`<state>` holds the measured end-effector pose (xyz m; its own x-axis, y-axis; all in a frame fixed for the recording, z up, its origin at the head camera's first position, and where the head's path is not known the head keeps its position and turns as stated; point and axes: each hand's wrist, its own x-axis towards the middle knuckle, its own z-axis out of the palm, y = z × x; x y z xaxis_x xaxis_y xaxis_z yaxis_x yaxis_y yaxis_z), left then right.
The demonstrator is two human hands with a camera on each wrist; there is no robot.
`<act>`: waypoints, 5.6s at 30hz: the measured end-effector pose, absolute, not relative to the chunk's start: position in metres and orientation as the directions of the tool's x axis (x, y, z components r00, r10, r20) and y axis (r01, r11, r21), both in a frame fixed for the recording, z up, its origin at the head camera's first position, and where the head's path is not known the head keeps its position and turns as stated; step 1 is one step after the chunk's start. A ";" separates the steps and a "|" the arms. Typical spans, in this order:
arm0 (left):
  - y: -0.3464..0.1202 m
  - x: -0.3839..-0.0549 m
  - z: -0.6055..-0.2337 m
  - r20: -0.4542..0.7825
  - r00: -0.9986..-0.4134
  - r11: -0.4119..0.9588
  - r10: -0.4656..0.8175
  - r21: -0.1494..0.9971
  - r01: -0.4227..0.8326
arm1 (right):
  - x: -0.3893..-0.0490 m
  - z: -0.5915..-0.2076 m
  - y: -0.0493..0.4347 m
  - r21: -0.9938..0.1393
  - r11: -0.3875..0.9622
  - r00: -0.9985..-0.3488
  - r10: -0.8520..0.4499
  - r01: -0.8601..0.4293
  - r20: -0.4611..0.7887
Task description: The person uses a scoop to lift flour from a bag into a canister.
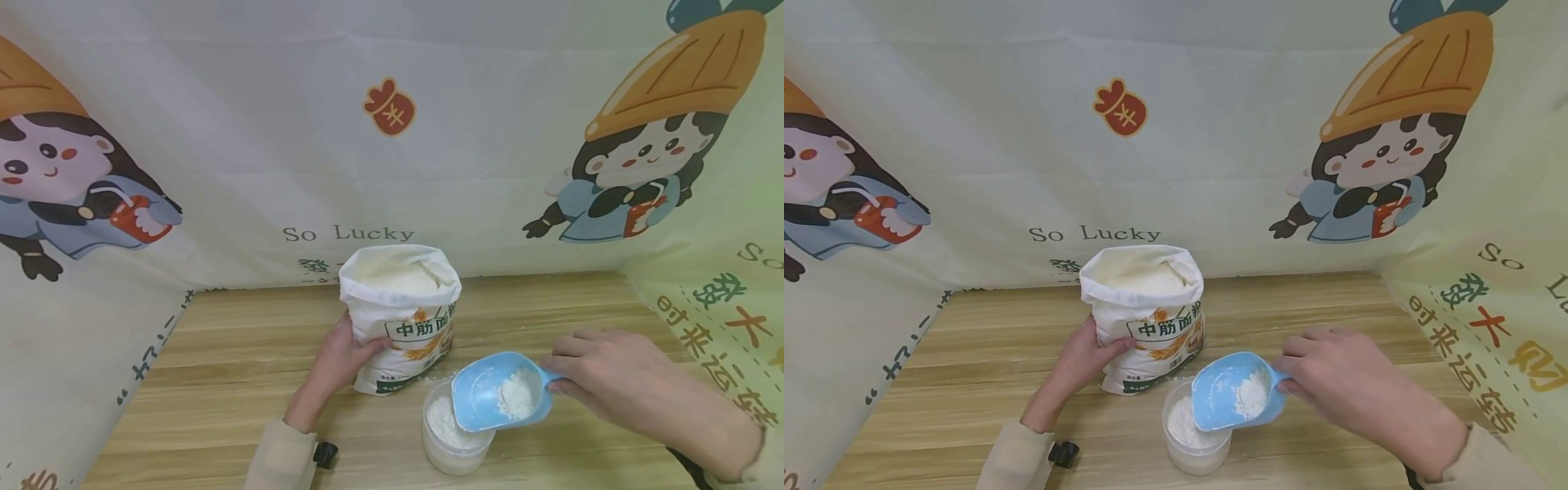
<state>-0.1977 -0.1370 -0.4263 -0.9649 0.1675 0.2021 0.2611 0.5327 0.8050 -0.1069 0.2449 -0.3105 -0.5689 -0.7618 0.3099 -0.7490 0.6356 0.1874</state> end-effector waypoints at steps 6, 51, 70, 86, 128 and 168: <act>-0.138 -0.198 -0.426 0.196 -0.967 0.537 0.164 0.804 0.255 | -0.104 -0.305 0.238 0.254 0.629 -0.546 -0.771 -0.735 0.329; -0.136 -0.198 -0.425 0.180 -0.972 0.544 0.151 0.806 0.234 | -0.086 -0.291 0.202 0.492 0.525 -0.401 -0.850 -0.695 0.340; -0.137 -0.199 -0.427 0.194 -0.969 0.532 0.154 0.810 0.247 | -0.095 -0.303 0.216 0.418 0.541 -0.370 -0.827 -0.730 0.424; -0.137 -0.199 -0.427 0.205 -0.964 0.523 0.169 0.811 0.264 | -0.124 -0.317 0.262 0.107 0.667 -0.522 -0.663 -0.738 0.537; -0.137 -0.199 -0.426 0.200 -0.966 0.523 0.163 0.813 0.257 | -0.174 -0.277 0.223 0.058 0.807 -0.620 -0.495 -0.588 0.610; -0.137 -0.198 -0.427 0.207 -0.965 0.527 0.160 0.808 0.261 | -0.199 -0.238 0.150 0.475 0.701 -0.626 -0.703 -0.532 0.338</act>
